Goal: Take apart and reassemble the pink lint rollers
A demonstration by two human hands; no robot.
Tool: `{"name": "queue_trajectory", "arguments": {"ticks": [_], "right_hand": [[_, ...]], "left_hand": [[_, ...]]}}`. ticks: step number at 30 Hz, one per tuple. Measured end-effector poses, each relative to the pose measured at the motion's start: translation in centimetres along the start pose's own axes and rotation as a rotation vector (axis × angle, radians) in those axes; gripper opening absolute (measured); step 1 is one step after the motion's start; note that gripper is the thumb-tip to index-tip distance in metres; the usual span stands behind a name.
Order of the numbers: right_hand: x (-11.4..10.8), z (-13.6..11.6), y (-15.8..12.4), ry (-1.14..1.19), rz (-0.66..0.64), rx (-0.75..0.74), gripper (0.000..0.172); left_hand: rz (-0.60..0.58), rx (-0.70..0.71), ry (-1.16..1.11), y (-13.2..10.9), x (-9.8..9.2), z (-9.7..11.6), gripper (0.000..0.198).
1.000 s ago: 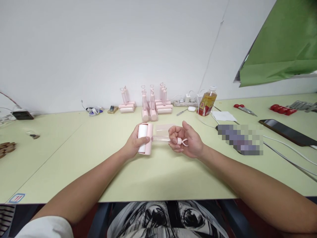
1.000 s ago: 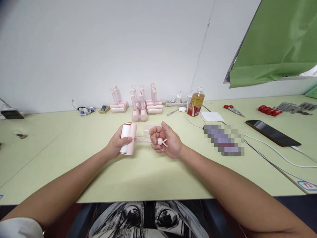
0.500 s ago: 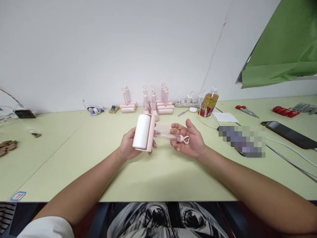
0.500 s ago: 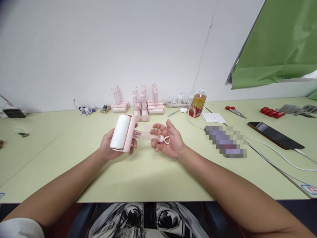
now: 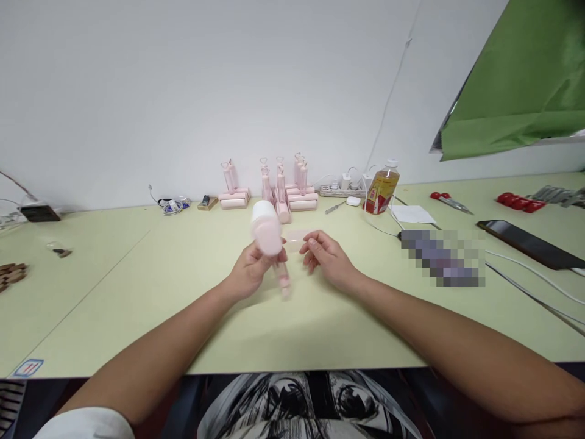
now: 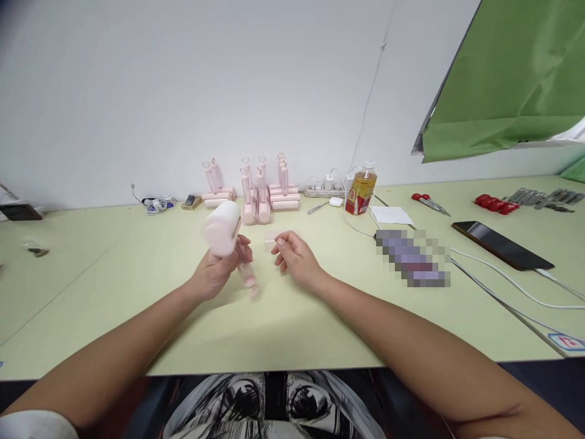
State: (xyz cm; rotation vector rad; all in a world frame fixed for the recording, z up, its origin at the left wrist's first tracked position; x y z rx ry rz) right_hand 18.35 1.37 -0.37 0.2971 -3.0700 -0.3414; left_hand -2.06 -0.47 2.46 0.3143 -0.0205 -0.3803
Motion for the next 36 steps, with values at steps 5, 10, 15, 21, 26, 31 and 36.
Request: {"name": "queue_trajectory", "arguments": {"ticks": [5, 10, 15, 21, 26, 31, 36], "right_hand": [[-3.8, 0.1, 2.0, -0.621, 0.107, -0.229, 0.035], [-5.0, 2.2, 3.5, -0.904, -0.116, -0.237, 0.057], [-4.5, 1.8, 3.4, -0.939, -0.096, -0.192, 0.048], [-5.0, 0.4, 3.3, -0.312, 0.194, 0.135, 0.038], [-4.1, 0.1, 2.6, 0.075, 0.106, 0.113, 0.045], [-2.7, -0.1, 1.5, -0.029, 0.083, 0.061, 0.05], [-2.1, -0.2, 1.1, -0.171, 0.025, 0.064, 0.054]], "left_hand": [[0.035, -0.164, 0.148, 0.3, -1.1, -0.1, 0.03], [0.052, -0.284, 0.297, 0.3, -0.6, 0.1, 0.031], [0.043, -0.296, 0.4, 0.5, -1.0, -0.7, 0.028], [0.033, -0.254, 0.497, 0.5, -1.6, -1.7, 0.029], [0.011, -0.267, 0.515, 0.4, -1.4, -1.9, 0.03], [-0.01, -0.265, 0.535, 0.4, -1.2, -1.9, 0.032], [-0.037, -0.286, 0.576, 0.4, -1.0, -1.8, 0.034]]}}
Point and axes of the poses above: each hand's wrist, its own y-axis towards the middle knuckle, its own x-axis out of the palm, z = x × y, the point moved 1 cm from there along y, towards the middle knuckle, and after that the axes turned 4 degrees about -x, right-handed, at the moved point
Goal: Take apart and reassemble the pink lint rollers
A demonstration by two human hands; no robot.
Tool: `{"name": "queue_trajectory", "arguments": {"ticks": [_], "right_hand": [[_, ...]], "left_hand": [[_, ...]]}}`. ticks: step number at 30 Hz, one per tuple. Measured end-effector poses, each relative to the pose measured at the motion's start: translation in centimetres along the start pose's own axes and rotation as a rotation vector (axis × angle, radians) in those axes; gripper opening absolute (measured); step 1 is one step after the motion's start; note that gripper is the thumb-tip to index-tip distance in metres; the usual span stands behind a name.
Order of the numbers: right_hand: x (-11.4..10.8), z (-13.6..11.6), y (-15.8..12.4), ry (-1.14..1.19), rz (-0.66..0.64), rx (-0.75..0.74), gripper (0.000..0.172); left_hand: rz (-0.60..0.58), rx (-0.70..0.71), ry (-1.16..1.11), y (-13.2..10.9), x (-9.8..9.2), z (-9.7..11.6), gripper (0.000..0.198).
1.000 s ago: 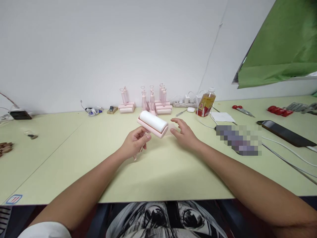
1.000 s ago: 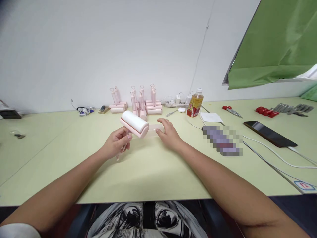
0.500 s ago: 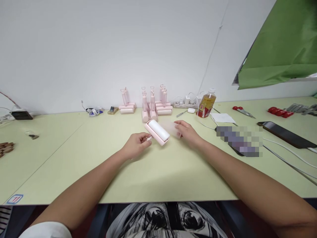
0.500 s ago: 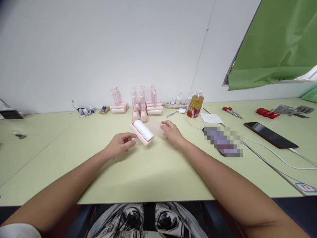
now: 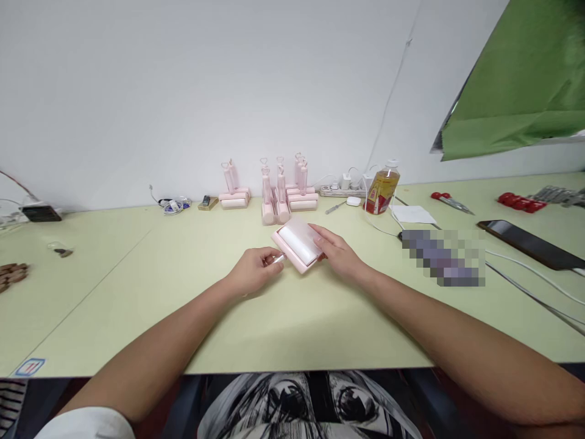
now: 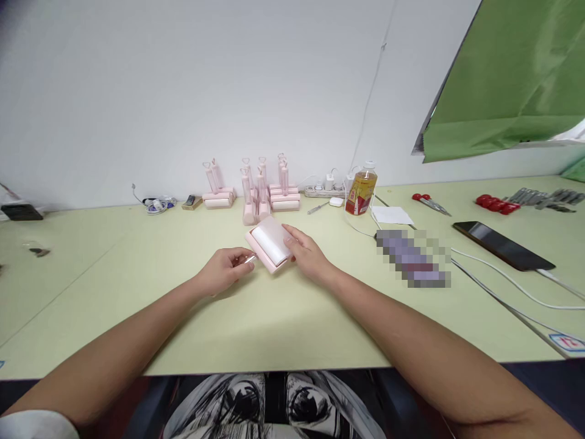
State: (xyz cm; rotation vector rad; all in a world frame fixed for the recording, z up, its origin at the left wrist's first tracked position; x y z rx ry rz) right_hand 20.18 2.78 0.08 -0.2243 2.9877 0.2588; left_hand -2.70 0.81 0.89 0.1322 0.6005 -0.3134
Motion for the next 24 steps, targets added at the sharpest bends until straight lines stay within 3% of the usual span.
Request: {"name": "queue_trajectory", "arguments": {"ticks": [5, 11, 14, 17, 20, 22, 24], "right_hand": [[0.5, 0.0, -0.4, -0.057, -0.064, 0.0, 0.06], [1.1, 0.4, -1.1, 0.09, -0.31, 0.034, 0.075], [1.2, 0.2, -1.2, 0.168, -0.284, 0.077, 0.07], [1.3, -0.2, -1.0, 0.314, -0.181, 0.167, 0.055], [1.2, -0.4, -0.7, 0.478, -0.122, 0.23, 0.042], [1.0, -0.5, -0.6, 0.523, -0.14, 0.264, 0.047], [0.8, -0.5, -0.7, 0.499, -0.19, 0.28, 0.059]], "left_hand": [[0.001, -0.006, 0.004, 0.0, 0.1, -0.1, 0.034], [-0.015, -0.059, -0.03, -0.2, 0.2, -0.1, 0.034], [-0.055, -0.171, -0.149, -0.2, 0.2, 0.3, 0.038], [-0.116, -0.274, -0.417, 0.1, -0.2, 0.6, 0.045], [-0.161, -0.189, -0.639, 0.2, -0.8, 1.0, 0.053], [-0.134, -0.053, -0.654, 0.1, -1.1, 1.2, 0.059], [-0.024, 0.045, -0.582, -0.2, -1.3, 1.5, 0.055]]}}
Point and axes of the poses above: each hand's wrist, its own y-axis towards the middle knuckle, its own x-axis out of the palm, z = x × y, the point moved 1 cm from there along y, towards the middle knuckle, and after that the axes turned 4 degrees about -x, right-handed, at the moved point
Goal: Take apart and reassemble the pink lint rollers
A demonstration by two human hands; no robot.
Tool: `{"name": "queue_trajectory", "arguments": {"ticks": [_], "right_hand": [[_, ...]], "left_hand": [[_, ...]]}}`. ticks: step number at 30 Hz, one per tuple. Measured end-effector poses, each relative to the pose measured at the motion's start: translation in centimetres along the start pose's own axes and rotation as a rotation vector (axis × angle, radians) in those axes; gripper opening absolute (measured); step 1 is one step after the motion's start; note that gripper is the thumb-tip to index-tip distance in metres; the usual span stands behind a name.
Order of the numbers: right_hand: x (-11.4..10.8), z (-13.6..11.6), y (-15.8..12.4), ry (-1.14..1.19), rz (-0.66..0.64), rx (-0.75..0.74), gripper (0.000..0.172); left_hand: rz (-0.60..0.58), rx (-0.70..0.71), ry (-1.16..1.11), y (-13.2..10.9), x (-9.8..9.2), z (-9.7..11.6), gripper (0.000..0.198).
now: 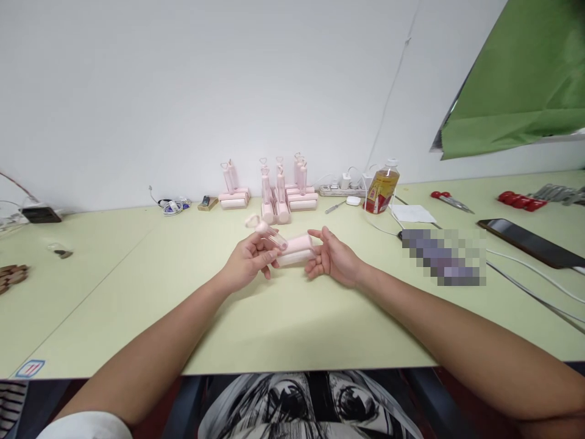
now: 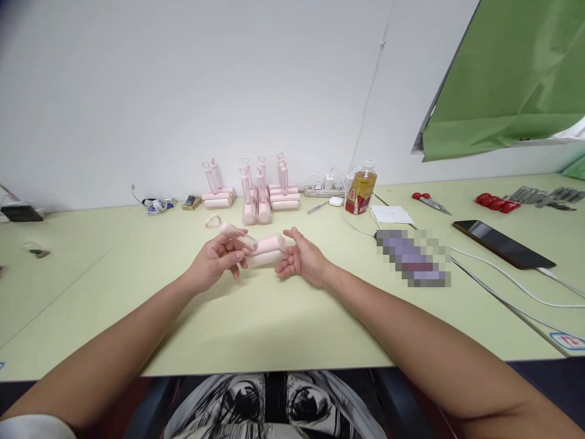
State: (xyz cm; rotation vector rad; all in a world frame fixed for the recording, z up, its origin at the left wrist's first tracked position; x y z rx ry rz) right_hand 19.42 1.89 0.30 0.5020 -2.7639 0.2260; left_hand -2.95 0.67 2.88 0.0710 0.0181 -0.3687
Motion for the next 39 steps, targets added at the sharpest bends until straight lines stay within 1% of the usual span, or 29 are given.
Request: {"name": "queue_trajectory", "arguments": {"ticks": [1, 3, 4, 6, 9, 12, 16, 20, 21, 25, 29, 32, 34, 36, 39], "right_hand": [[0.0, 0.0, -0.1, -0.028, -0.026, 0.003, 0.064], [0.1, 0.2, -0.4, -0.088, -0.082, 0.003, 0.07], [0.2, 0.4, -0.4, -0.11, -0.101, 0.007, 0.071], [0.3, 0.6, -0.5, -0.14, -0.102, 0.027, 0.072], [0.2, 0.8, -0.2, -0.193, -0.05, 0.051, 0.068], [0.0, 0.8, 0.1, -0.258, -0.034, 0.08, 0.062], [0.0, 0.8, 0.1, -0.323, -0.063, 0.086, 0.059], [0.0, 1.0, 0.0, -0.356, -0.08, 0.074, 0.058], [0.0, 1.0, 0.0, -0.356, -0.082, 0.075, 0.058], [-0.2, 1.3, 0.2, -0.352, -0.099, 0.065, 0.056], [-0.3, 1.4, 0.2, -0.339, -0.108, 0.067, 0.055], [-0.2, 1.3, 0.2, -0.34, -0.109, 0.071, 0.054], [-0.1, 1.3, 0.1, -0.348, -0.116, 0.068, 0.053], [-0.1, 1.3, 0.1, -0.349, -0.125, 0.063, 0.053], [0.0, 1.3, 0.1, -0.348, -0.134, 0.058, 0.053]], "left_hand": [[0.053, 0.038, 0.054, -0.1, 0.0, 0.2, 0.05], [0.152, 0.068, 0.153, -0.3, 0.0, 0.6, 0.039], [0.185, 0.068, 0.193, -0.4, -0.1, 0.8, 0.037], [0.211, 0.058, 0.269, -0.4, -0.6, 1.4, 0.034], [0.25, 0.024, 0.386, -0.1, -2.0, 2.3, 0.033], [0.318, -0.078, 0.524, 1.0, -4.3, 3.1, 0.031], [0.424, -0.175, 0.698, 4.1, -8.2, 3.7, 0.024], [0.612, -0.206, 0.761, 8.0, -11.9, 3.9, 0.023], [0.649, -0.213, 0.774, 9.0, -12.7, 3.9, 0.023], [0.718, -0.208, 0.785, 12.6, -14.8, 3.2, 0.024], [0.763, -0.223, 0.798, 15.5, -16.2, 2.1, 0.023], [0.79, -0.241, 0.807, 16.7, -17.0, 1.5, 0.022], [0.814, -0.246, 0.809, 16.9, -17.3, 1.2, 0.023], [0.859, -0.244, 0.806, 16.7, -17.2, 1.0, 0.029], [0.959, -0.204, 0.797, 16.0, -16.0, 0.7, 0.046]]}}
Point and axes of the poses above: each hand's wrist, its own y-axis towards the middle knuckle, its own x-axis out of the palm, z = x × y, the point moved 1 cm from there along y, towards the middle knuckle, and after that the axes turned 4 degrees about -x, right-handed, at the moved point
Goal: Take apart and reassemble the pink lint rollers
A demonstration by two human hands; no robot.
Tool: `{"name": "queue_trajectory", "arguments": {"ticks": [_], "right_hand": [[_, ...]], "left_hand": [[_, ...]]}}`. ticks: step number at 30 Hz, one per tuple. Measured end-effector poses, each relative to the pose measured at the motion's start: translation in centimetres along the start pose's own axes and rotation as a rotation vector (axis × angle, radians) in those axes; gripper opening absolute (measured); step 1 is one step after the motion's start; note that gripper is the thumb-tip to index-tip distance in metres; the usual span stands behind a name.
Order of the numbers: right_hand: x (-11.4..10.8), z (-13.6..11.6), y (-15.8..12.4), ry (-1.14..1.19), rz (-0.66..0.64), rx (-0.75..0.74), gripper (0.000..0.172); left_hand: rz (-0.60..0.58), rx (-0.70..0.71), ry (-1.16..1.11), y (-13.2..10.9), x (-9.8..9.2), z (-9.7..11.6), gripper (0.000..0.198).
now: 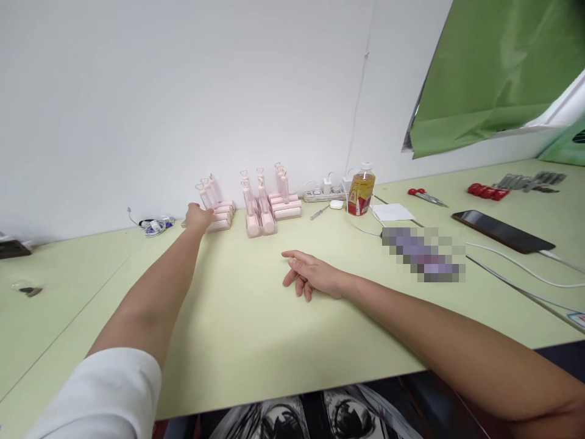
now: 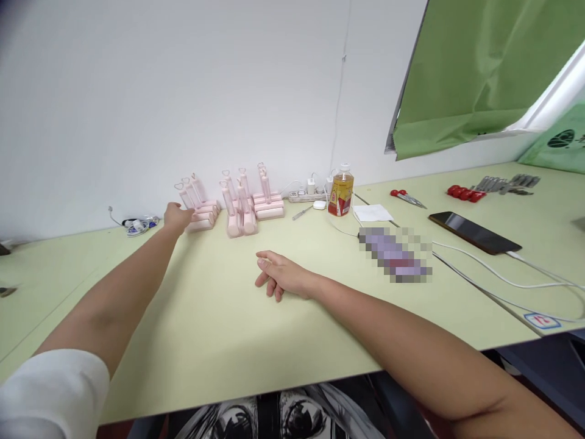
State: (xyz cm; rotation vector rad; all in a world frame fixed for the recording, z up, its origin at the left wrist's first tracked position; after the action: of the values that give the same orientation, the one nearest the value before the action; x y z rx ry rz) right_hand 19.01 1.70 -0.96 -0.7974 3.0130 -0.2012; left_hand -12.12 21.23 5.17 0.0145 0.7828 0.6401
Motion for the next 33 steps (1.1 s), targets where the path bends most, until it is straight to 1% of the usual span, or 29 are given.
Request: {"name": "queue_trajectory", "arguments": {"ticks": [2, 3, 5, 8, 10, 12, 14, 16, 19, 21, 23, 25, 28, 30, 32, 33], "right_hand": [[0.1, -0.1, 0.0, -0.007, -0.003, -0.003, 0.053], [0.1, -0.1, 0.0, -0.011, -0.003, -0.003, 0.054], [0.1, -0.1, 0.1, -0.013, -0.004, -0.004, 0.054], [0.1, -0.1, 0.1, -0.009, -0.008, -0.006, 0.054], [0.1, 0.1, 0.2, -0.008, -0.015, -0.009, 0.054], [0.0, 0.2, 0.2, -0.007, -0.022, -0.012, 0.054], [-0.1, 0.2, 0.2, -0.009, -0.028, -0.015, 0.054], [0.0, 0.2, 0.3, -0.012, -0.032, -0.017, 0.054], [0.1, 0.1, 0.3, -0.018, -0.035, -0.023, 0.054], [0.2, 0.1, 0.3, -0.017, -0.032, -0.026, 0.053], [0.3, 0.0, 0.3, -0.007, -0.016, -0.016, 0.051], [0.3, -0.1, 0.4, 0.016, 0.011, 0.005, 0.048], [0.2, -0.3, 0.5, 0.13, 0.028, 0.051, 0.044], [0.1, -0.4, 0.6, 0.272, -0.014, 0.061, 0.043], [0.0, -0.3, 0.7, 0.386, -0.061, 0.035, 0.042], [0.0, -0.2, 0.7, 0.412, -0.069, 0.014, 0.039]], "left_hand": [[0.042, 0.038, -0.026, -1.5, 0.3, 0.6, 0.047], [0.035, 0.079, -0.043, -2.3, 0.5, 1.2, 0.045], [-0.021, 0.177, -0.081, -3.9, 1.2, 2.5, 0.039], [-0.147, 0.274, -0.134, -5.5, 2.3, 4.6, 0.042], [-0.239, 0.284, -0.149, -6.0, 3.0, 5.6, 0.043], [-0.312, 0.27, -0.149, -6.1, 3.5, 6.1, 0.04], [-0.349, 0.252, -0.147, -6.2, 3.8, 6.1, 0.034], [-0.356, 0.246, -0.15, -6.2, 3.7, 5.8, 0.026], [-0.34, 0.267, -0.172, -6.5, 2.9, 4.8, 0.016], [-0.323, 0.282, -0.206, -7.1, 1.9, 4.1, 0.015], [-0.312, 0.285, -0.25, -8.2, 0.6, 3.5, 0.016], [-0.32, 0.28, -0.311, -10.1, -0.7, 3.2, 0.018], [-0.444, 0.272, -0.554, -14.1, -2.5, 3.0, 0.027], [-0.531, 0.263, -0.635, -17.1, -3.4, 2.9, 0.033], [-0.621, 0.278, -0.667, -19.6, -4.0, 2.4, 0.038], [-0.629, 0.281, -0.671, -20.6, -4.2, 2.1, 0.037]]}}
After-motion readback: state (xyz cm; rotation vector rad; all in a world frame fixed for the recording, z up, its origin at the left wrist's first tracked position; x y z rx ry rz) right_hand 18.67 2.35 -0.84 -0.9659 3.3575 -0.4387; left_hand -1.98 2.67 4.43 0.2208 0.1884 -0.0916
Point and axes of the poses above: each hand's wrist, its own y-axis towards the middle knuckle, its own x-axis out of the palm, z = x × y, the point moved 1 cm from there along y, towards the middle knuckle, and after that the axes turned 4 degrees about -x, right-handed, at the moved point
